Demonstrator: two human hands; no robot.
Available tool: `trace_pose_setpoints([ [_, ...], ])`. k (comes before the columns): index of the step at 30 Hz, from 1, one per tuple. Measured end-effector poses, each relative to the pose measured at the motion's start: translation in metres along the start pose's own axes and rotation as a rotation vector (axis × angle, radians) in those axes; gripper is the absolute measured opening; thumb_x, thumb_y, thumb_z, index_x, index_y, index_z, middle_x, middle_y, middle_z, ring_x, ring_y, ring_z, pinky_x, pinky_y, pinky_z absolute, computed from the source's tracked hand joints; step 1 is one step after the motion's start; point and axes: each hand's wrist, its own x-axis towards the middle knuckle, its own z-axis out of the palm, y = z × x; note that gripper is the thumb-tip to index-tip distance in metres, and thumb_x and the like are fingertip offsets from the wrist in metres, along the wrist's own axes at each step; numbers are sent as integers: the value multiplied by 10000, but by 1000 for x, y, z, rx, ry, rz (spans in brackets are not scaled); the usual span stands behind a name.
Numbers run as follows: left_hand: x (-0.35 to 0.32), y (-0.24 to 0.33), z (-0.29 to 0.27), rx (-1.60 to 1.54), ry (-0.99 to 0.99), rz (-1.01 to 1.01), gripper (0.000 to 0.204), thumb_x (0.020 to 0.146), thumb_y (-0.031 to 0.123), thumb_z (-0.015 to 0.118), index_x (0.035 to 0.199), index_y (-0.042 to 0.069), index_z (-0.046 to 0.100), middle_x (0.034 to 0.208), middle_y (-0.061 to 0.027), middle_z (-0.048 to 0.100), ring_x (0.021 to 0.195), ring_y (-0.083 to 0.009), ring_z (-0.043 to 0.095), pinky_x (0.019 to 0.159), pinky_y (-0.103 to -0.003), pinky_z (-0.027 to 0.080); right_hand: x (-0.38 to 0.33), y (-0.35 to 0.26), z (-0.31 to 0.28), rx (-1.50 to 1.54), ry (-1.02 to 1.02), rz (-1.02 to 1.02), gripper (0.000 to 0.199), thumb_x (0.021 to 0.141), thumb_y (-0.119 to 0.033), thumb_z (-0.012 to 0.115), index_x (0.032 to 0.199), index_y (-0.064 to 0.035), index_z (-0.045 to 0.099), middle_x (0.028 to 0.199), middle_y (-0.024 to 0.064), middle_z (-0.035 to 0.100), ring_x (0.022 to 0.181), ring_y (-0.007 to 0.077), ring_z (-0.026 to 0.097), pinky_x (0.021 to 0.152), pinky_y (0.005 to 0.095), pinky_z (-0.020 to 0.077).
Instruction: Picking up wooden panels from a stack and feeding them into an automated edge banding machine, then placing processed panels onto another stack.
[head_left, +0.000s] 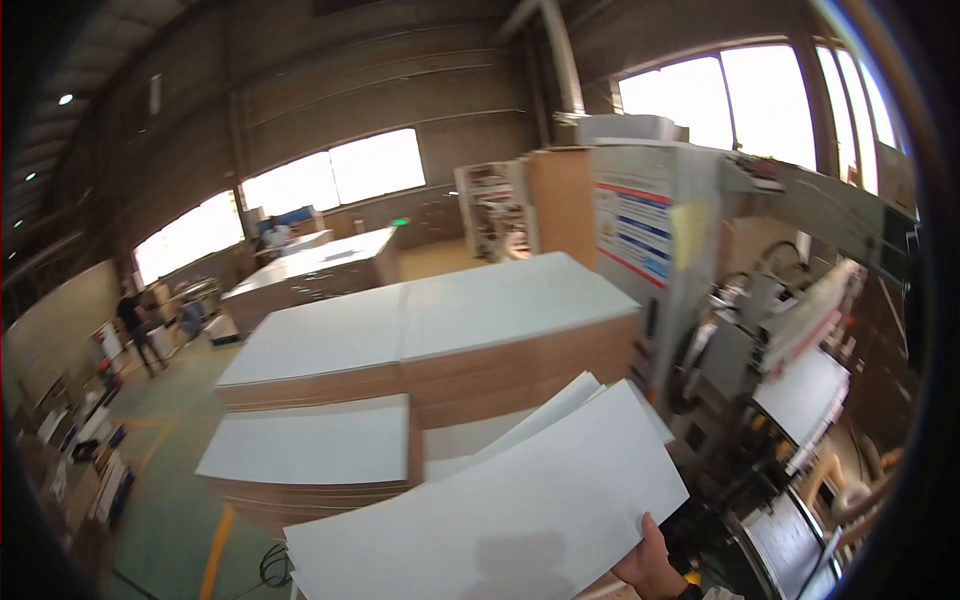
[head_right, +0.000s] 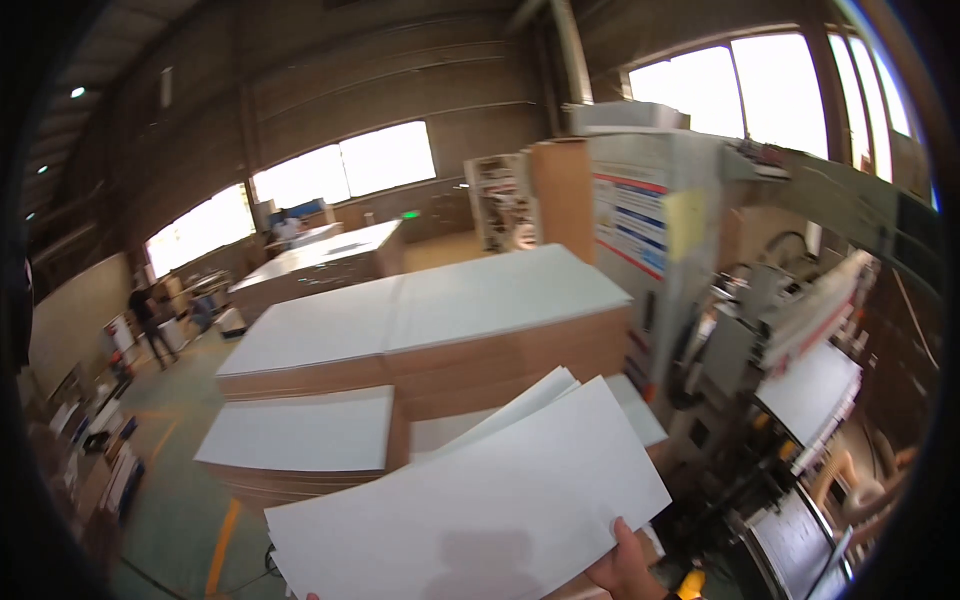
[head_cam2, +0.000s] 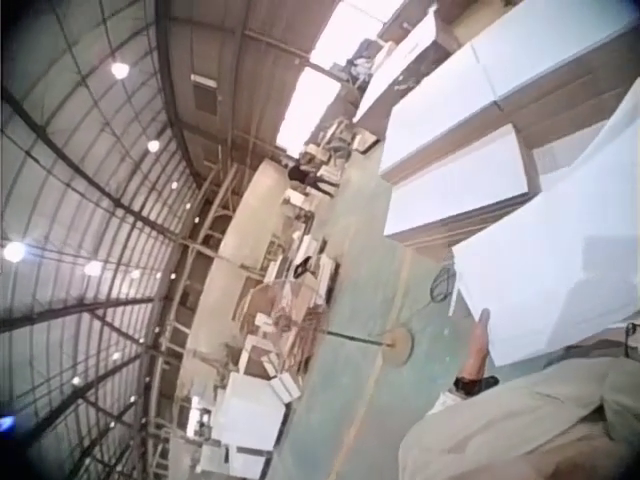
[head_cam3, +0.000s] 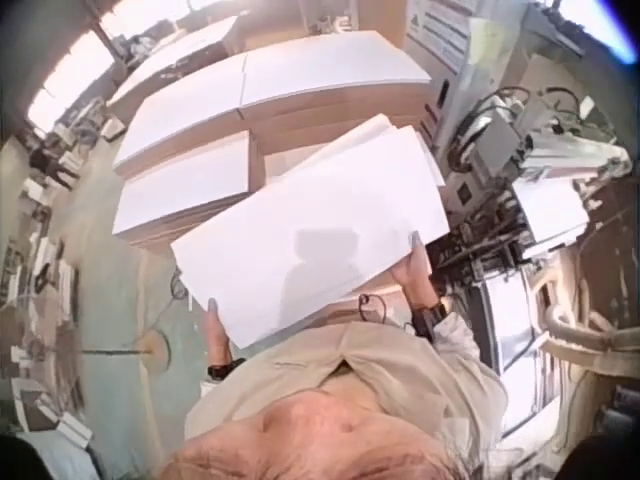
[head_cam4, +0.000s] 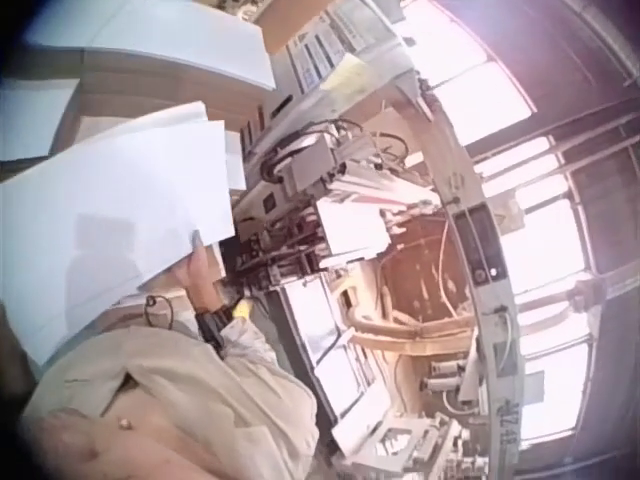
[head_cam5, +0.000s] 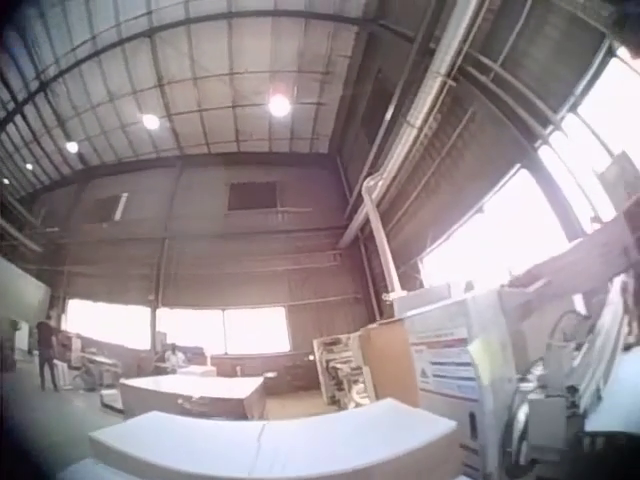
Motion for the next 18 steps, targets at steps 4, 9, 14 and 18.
trace_pose_setpoints([
  [4,-1,-33,128,64,-319,-85,510,921,311,411,1229,-95,392,1152,-155,521,1013,-264,520,887,-336,410,-61,-49,-65,206,352,-79,660,881,-541,331,1359,-93,255,1393,97,307,1270,312,296,1055,488,202],
  [9,-77,-86,331,85,-666,-180,513,921,318,412,1227,-93,395,1158,-153,517,1018,-264,517,885,-335,411,-161,-143,-144,151,599,-244,671,868,-558,365,1350,-100,275,1364,88,354,1242,309,335,1045,472,235],
  [14,-154,-113,440,65,-761,-217,516,921,325,413,1224,-91,398,1163,-151,514,1023,-263,513,882,-335,412,-222,-249,-234,237,573,-632,612,886,-493,397,1326,-79,297,1307,130,404,1185,307,408,994,462,326],
  [18,-207,-141,499,26,-755,-262,518,921,331,414,1222,-90,400,1167,-150,511,1027,-263,510,880,-335,413,-209,-314,-294,247,764,-776,527,886,-379,485,1271,-51,337,1213,132,480,1063,296,502,908,461,410],
])
